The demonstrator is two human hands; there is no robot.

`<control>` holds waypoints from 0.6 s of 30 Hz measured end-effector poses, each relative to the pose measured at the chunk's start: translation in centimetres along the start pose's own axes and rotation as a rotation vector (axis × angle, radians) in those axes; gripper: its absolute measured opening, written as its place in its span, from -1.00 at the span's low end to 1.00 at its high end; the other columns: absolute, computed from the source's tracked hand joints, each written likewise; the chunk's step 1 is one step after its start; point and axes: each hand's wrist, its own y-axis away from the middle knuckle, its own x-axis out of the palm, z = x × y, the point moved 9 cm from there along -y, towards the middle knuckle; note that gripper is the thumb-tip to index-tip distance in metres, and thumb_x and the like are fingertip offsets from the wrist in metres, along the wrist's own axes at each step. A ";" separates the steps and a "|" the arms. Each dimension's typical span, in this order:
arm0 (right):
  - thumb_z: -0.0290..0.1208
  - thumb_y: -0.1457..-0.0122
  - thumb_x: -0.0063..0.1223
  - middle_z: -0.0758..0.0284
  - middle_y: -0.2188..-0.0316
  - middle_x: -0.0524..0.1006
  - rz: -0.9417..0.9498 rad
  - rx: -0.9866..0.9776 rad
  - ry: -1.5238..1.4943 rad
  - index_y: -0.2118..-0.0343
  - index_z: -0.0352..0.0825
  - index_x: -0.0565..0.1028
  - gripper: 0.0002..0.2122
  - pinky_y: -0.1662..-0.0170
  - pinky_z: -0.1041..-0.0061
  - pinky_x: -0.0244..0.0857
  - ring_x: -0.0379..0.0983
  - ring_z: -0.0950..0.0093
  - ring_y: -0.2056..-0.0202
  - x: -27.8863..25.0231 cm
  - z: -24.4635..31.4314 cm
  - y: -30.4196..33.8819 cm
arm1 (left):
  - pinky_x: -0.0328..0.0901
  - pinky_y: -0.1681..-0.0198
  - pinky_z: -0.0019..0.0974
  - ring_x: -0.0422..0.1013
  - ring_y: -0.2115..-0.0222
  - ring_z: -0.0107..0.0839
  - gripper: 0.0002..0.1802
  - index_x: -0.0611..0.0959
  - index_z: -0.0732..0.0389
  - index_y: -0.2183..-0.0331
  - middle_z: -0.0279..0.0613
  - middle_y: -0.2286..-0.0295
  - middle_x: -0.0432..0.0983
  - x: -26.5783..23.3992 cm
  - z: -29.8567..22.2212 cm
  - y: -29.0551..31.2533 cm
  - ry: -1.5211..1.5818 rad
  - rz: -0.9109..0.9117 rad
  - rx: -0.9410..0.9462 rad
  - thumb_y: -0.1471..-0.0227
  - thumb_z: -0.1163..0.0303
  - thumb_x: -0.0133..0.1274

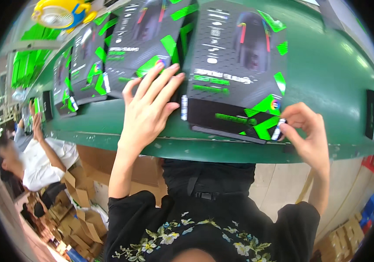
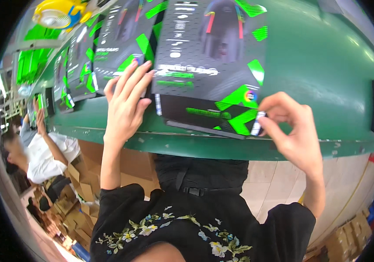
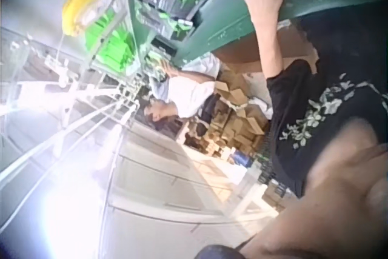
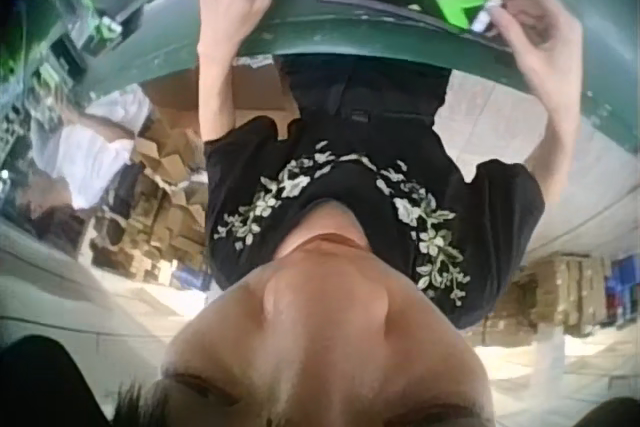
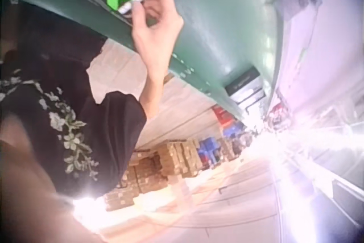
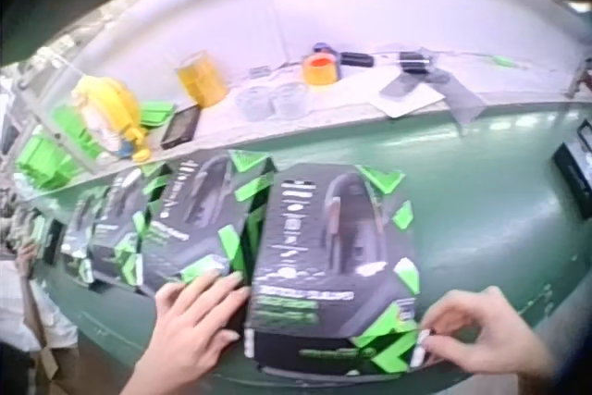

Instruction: The person peels tape strips from tape rolls by hand, then seals packaging boxes along a conveyor belt by applying adhesive tape strips to the flaps and pressing them shut.

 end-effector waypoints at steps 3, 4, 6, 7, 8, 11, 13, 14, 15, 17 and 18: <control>-0.71 -0.10 0.09 0.33 0.53 0.54 -0.021 0.023 -0.017 0.33 -0.51 0.45 -0.91 0.34 0.61 0.42 0.54 0.62 0.45 -0.2 -1.0 -0.5 | -0.06 -0.21 -0.14 0.17 -0.24 -0.26 -0.40 0.47 0.04 -0.17 -0.22 -0.24 0.23 0.6 0.0 -0.1 -0.064 -0.023 -0.021 -0.06 0.37 0.10; -0.70 -0.10 0.10 0.33 0.52 0.54 -0.026 0.035 -0.060 0.33 -0.50 0.44 -0.91 0.33 0.61 0.41 0.54 0.62 0.44 -0.2 -1.2 -0.4 | -0.06 -0.21 -0.14 0.17 -0.24 -0.26 -0.40 0.47 0.04 -0.17 -0.22 -0.24 0.23 0.8 0.0 -0.4 -0.068 -0.028 -0.028 -0.06 0.37 0.10; -0.70 -0.10 0.11 0.34 0.51 0.54 -0.031 0.045 -0.102 0.34 -0.50 0.44 -0.91 0.32 0.62 0.41 0.54 0.61 0.44 -0.2 -1.3 -0.3 | -0.04 -0.19 -0.13 0.20 -0.22 -0.32 -0.37 0.44 -0.13 -0.19 -0.26 -0.25 0.21 0.6 0.3 -0.9 -0.145 -0.082 -0.083 -0.06 0.32 0.15; -0.69 -0.10 0.12 0.33 0.51 0.54 -0.044 0.006 -0.034 0.35 -0.49 0.44 -0.91 0.30 0.61 0.41 0.55 0.60 0.43 -0.4 -0.9 -0.2 | -0.04 -0.19 -0.13 0.20 -0.22 -0.32 -0.37 0.44 -0.13 -0.19 -0.26 -0.25 0.21 0.4 0.0 -1.0 -0.146 -0.084 -0.086 -0.06 0.32 0.15; -0.69 -0.10 0.13 0.33 0.50 0.55 -0.063 -0.032 0.031 0.35 -0.48 0.43 -0.90 0.29 0.61 0.41 0.55 0.60 0.43 -0.6 -0.6 -0.2 | -0.04 -0.20 -0.14 0.20 -0.22 -0.29 -0.36 0.44 -0.13 -0.19 -0.20 -0.25 0.20 -0.3 -0.2 -1.4 -0.035 -0.115 -0.083 -0.04 0.34 0.16; -0.69 -0.08 0.13 0.32 0.52 0.55 -0.115 -0.102 0.159 0.38 -0.47 0.43 -0.90 0.28 0.58 0.41 0.55 0.58 0.44 -1.0 0.2 -0.2 | 0.01 -0.17 -0.18 0.25 -0.17 -0.24 -0.39 0.51 0.00 -0.12 -0.09 -0.21 0.25 -2.1 -1.1 -0.7 0.123 -0.217 -0.063 0.02 0.44 0.21; -0.69 -0.07 0.13 0.32 0.53 0.55 -0.080 -0.104 0.177 0.40 -0.47 0.43 -0.90 0.28 0.58 0.41 0.55 0.57 0.44 -0.9 0.8 -0.5 | 0.19 -0.05 -0.22 0.39 -0.02 -0.23 -0.51 0.62 0.11 0.02 -0.14 -0.07 0.43 -1.6 0.5 1.1 0.384 -0.278 -0.109 0.07 0.50 0.25; -0.70 -0.06 0.14 0.32 0.54 0.55 -0.032 -0.113 0.198 0.41 -0.47 0.43 -0.90 0.28 0.57 0.41 0.54 0.57 0.45 -0.7 1.1 -0.9 | 0.31 0.14 -0.24 0.48 0.17 -0.24 -0.63 0.69 0.18 0.16 -0.17 0.19 0.59 -1.3 0.8 0.8 0.576 -0.285 -0.094 0.10 0.55 0.27; -0.70 -0.06 0.14 0.32 0.54 0.55 -0.032 -0.112 0.200 0.41 -0.47 0.43 -0.90 0.28 0.57 0.41 0.54 0.57 0.45 -1.0 1.3 -1.1 | 0.31 0.14 -0.24 0.48 0.17 -0.24 -0.63 0.69 0.18 0.16 -0.17 0.19 0.59 -1.3 0.8 0.6 0.579 -0.286 -0.094 0.10 0.55 0.27; -0.62 -0.07 0.18 0.36 0.51 0.52 0.071 -0.009 0.195 0.41 -0.44 0.42 -0.87 0.20 0.58 0.39 0.51 0.59 0.41 -0.9 0.6 -1.5 | 0.33 0.25 -0.21 0.49 0.34 -0.25 -0.71 0.68 0.21 0.20 -0.18 0.37 0.61 -0.9 0.9 -0.3 0.680 -0.170 -0.187 0.06 0.55 0.24; -0.62 -0.07 0.18 0.36 0.51 0.52 0.075 -0.009 0.193 0.41 -0.44 0.42 -0.87 0.20 0.58 0.39 0.51 0.59 0.41 -1.1 0.6 -1.6 | 0.25 0.41 -0.35 0.34 0.54 -0.45 -0.75 0.68 0.25 0.27 -0.31 0.42 0.62 -1.0 0.6 -0.8 0.632 -0.157 -0.136 0.10 0.59 0.25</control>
